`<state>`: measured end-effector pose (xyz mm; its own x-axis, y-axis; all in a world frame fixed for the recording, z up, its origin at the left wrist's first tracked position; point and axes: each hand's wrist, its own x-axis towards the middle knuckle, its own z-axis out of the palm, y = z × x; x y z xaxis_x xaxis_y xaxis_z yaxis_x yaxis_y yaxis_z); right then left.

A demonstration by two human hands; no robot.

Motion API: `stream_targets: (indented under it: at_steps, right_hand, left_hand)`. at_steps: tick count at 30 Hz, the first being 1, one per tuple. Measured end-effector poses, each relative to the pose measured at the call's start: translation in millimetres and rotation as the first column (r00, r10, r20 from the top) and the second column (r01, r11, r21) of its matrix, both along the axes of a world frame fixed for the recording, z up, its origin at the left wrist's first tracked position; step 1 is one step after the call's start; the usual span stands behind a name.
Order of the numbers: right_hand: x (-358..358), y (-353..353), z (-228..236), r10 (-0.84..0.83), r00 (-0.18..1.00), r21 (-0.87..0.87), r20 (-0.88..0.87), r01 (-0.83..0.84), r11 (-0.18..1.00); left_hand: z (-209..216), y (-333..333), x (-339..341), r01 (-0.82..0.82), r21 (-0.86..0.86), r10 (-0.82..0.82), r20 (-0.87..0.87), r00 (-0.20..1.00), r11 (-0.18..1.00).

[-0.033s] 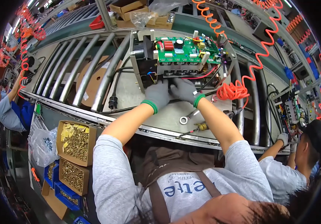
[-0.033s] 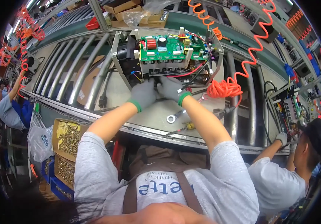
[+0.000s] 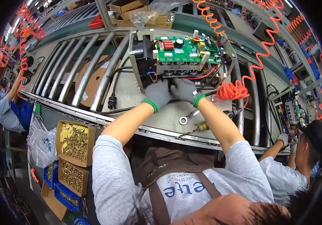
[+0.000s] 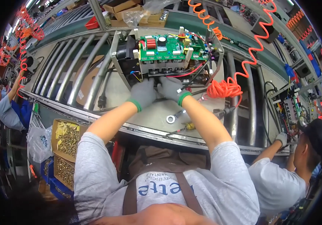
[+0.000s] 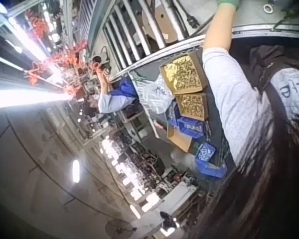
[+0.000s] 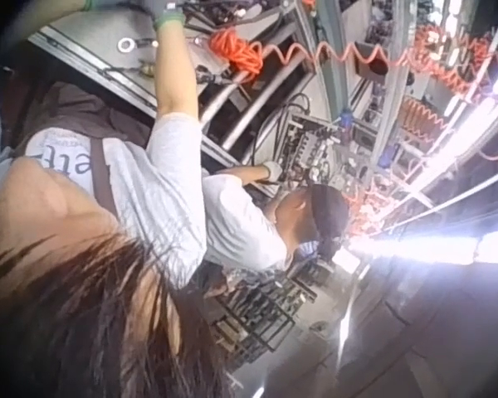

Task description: Assembling a circuit board and various electrical components into a metal inverter chassis on an industrial production line.

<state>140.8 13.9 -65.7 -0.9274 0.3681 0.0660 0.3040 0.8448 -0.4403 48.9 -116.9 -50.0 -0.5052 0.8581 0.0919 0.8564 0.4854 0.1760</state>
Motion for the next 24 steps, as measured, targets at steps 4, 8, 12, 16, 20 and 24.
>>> stream_targets:
  at_steps: [4, 8, 12, 16, 20, 24]
  right_hand:
    - [-4, -13, 37, 0.000, 0.990, 0.111, 0.143, -0.016, 0.994]
    - [-6, -3, 30, 0.080, 0.986, 0.178, 0.148, -0.106, 0.978]
    - [-6, 8, 25, 0.121, 0.982, 0.197, 0.146, -0.149, 0.969]
    - [-3, 0, 24, 0.096, 0.990, 0.141, 0.104, -0.110, 0.984]
    - [29, 0, 5, 0.073, 0.997, 0.019, 0.011, -0.073, 0.997]
    - [40, 0, 8, 0.078, 0.984, 0.055, -0.158, -0.070, 0.996]
  left_hand:
    - [30, 12, -9, 0.096, -0.233, -0.090, 0.036, 0.995, 0.968]
    - [34, 25, -10, 0.169, -0.430, -0.176, 0.025, 0.984, 0.887]
    - [27, 39, -12, 0.229, -0.471, -0.275, -0.030, 0.961, 0.852]
    - [14, 16, -16, 0.150, -0.305, -0.163, -0.018, 0.986, 0.941]
    - [-34, -35, 4, 0.166, 0.290, -0.075, -0.300, 0.951, 0.943]
    - [-31, -52, 10, -0.064, 0.506, -0.029, 0.173, 0.984, 0.860]
